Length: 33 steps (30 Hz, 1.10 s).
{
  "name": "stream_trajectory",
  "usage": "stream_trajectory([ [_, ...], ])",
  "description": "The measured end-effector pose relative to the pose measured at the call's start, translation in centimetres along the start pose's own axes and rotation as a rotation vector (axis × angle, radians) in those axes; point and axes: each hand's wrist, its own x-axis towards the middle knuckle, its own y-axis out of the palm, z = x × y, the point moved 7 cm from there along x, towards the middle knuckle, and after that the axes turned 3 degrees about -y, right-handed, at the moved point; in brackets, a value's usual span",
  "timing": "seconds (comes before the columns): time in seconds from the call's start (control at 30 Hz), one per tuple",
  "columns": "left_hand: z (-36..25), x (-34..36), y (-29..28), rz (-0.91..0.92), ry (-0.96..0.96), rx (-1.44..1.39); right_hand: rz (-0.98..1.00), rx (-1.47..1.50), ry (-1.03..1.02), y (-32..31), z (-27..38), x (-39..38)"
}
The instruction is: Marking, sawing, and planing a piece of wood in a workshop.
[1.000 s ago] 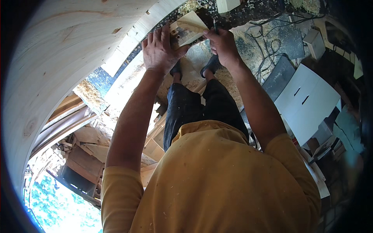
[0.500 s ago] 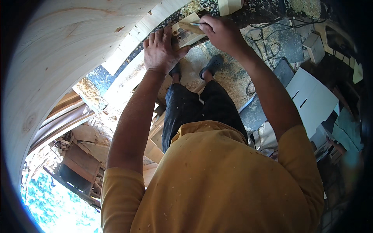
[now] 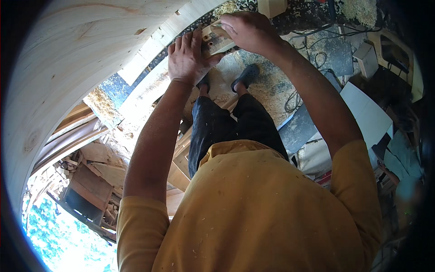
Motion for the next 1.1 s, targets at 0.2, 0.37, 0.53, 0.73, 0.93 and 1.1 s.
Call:
stream_trajectory([
  [0.2, -0.2, 0.2, 0.1, 0.019, -0.002, -0.014, 0.013, 0.001, -0.052, -0.4, 0.0, -0.4],
  [0.37, -0.1, 0.1, -0.3, -0.017, 0.003, -0.039, 0.286, -0.169, -0.003, -2.1, -0.6, -1.8],
  [0.53, -0.2, 0.0, -0.9, -0.075, 0.019, -0.025, 0.461, -0.205, 0.019, -3.0, -0.1, -1.3],
  [0.73, -0.5, 0.2, -0.6, -0.026, 0.008, -0.05, 0.131, -0.001, 0.059, -0.3, -0.3, 0.6],
  [0.93, -0.3, 0.1, -0.5, -0.03, 0.012, -0.043, 0.186, -0.041, 0.078, -1.1, -0.1, -0.4],
  [1.1, -0.1, 0.0, -0.5, -0.039, 0.009, -0.035, 0.452, -0.311, -0.044, -2.2, -0.9, -2.7],
])
